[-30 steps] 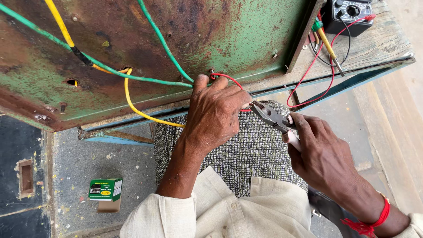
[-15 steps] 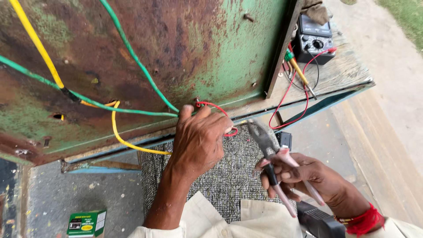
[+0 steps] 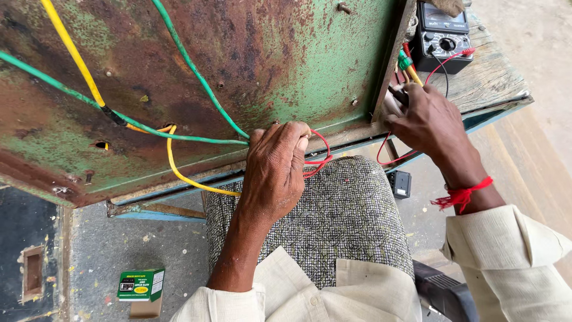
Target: The person connects wires to a metal electrical panel, using pliers to strip insulation and bend the ends of the wires before attaching them to terminals.
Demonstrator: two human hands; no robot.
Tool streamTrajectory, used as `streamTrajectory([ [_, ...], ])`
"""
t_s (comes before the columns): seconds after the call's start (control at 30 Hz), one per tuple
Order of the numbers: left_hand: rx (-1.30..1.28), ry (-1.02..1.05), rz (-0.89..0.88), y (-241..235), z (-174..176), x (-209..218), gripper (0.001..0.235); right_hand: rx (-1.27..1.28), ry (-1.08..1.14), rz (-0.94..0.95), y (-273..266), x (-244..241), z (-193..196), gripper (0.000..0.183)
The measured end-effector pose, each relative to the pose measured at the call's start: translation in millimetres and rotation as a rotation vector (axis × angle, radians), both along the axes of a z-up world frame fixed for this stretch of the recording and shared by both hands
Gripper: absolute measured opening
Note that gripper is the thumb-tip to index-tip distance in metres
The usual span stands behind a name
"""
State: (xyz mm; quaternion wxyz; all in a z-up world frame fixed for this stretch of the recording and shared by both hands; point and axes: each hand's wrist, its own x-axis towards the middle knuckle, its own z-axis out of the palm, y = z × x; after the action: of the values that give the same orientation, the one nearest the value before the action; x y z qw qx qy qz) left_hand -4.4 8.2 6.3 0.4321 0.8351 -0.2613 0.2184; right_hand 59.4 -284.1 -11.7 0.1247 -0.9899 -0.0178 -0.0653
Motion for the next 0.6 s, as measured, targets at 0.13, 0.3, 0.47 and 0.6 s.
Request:
streamTrajectory([
  [0.13, -0.027, 0.03, 0.006, 1.4, -0.8, 0.7, 0.012, -0.271, -0.382, 0.1, 27.2, -25.4, 13.7, 0.035],
  [0.3, -0.085, 0.071, -0.021, 4.4, -0.6, 2.3, 0.012, 0.394, -0.264, 0.193, 70.3, -82.5, 15.7, 0.02],
  [0.47, -0.074, 0.1, -0.029, 5.2, 0.7, 1.2, 0.012, 0.664, -0.189, 0.322, 92.3, -87.4, -2.1, 0.025],
  [0.6, -0.069, 0.107, -0.016, 4.7, 1.9, 1.5, 0.013, 0.615, -0.369, 0.295, 115.0, -103.8, -32.8, 0.021],
])
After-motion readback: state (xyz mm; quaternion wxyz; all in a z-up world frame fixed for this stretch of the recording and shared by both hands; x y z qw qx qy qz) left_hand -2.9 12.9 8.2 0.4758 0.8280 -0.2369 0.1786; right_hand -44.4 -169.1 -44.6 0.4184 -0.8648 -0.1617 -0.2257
